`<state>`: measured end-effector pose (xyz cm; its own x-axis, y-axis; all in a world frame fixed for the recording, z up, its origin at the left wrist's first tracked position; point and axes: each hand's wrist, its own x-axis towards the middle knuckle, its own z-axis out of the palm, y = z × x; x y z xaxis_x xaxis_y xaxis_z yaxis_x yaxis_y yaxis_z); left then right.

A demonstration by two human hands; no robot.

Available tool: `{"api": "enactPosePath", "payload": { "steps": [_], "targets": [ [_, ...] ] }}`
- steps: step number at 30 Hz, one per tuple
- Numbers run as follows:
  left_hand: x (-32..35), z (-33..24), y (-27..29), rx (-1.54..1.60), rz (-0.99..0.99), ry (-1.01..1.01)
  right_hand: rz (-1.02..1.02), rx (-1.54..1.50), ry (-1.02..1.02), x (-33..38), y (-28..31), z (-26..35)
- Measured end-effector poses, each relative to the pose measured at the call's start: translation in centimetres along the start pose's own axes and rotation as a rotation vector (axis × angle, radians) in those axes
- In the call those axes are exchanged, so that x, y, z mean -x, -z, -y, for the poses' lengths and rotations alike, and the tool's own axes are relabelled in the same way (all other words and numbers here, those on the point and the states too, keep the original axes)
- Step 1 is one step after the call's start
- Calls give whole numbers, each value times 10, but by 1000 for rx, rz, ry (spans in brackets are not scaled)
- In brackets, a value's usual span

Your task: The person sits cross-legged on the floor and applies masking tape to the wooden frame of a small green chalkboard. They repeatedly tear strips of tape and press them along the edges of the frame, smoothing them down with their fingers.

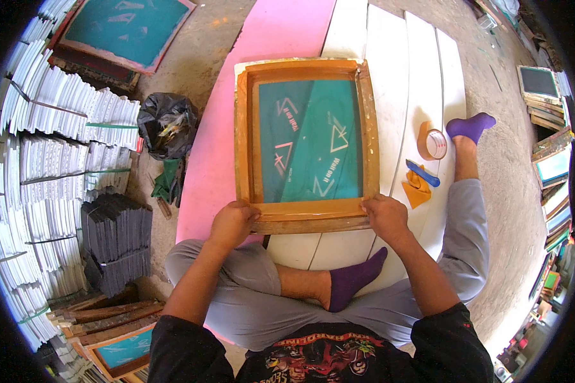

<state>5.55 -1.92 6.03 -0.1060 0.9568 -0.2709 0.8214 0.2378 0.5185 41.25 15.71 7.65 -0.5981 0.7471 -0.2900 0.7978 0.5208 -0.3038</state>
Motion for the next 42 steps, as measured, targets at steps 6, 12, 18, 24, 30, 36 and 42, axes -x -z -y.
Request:
{"api": "enactPosePath", "payload": {
  "steps": [6,12,18,24,30,36,42],
  "targets": [
    [-3,-13,11,-196,135,-54,134,126,2,-3,2,5],
    [-15,-27,24,-265,293,-51,201,180,20,-7,5,10],
    [-26,-37,22,-331,392,-10,257,292,33,-14,3,13],
    [-30,-32,14,-337,417,12,279,301,51,-17,5,15],
    [-31,-35,15,-341,420,31,336,362,24,-19,0,18],
    [-31,-38,17,-364,419,28,362,420,13,-18,5,36],
    [-32,-38,17,-362,430,-1,357,440,30,-18,1,36]
  ]
}}
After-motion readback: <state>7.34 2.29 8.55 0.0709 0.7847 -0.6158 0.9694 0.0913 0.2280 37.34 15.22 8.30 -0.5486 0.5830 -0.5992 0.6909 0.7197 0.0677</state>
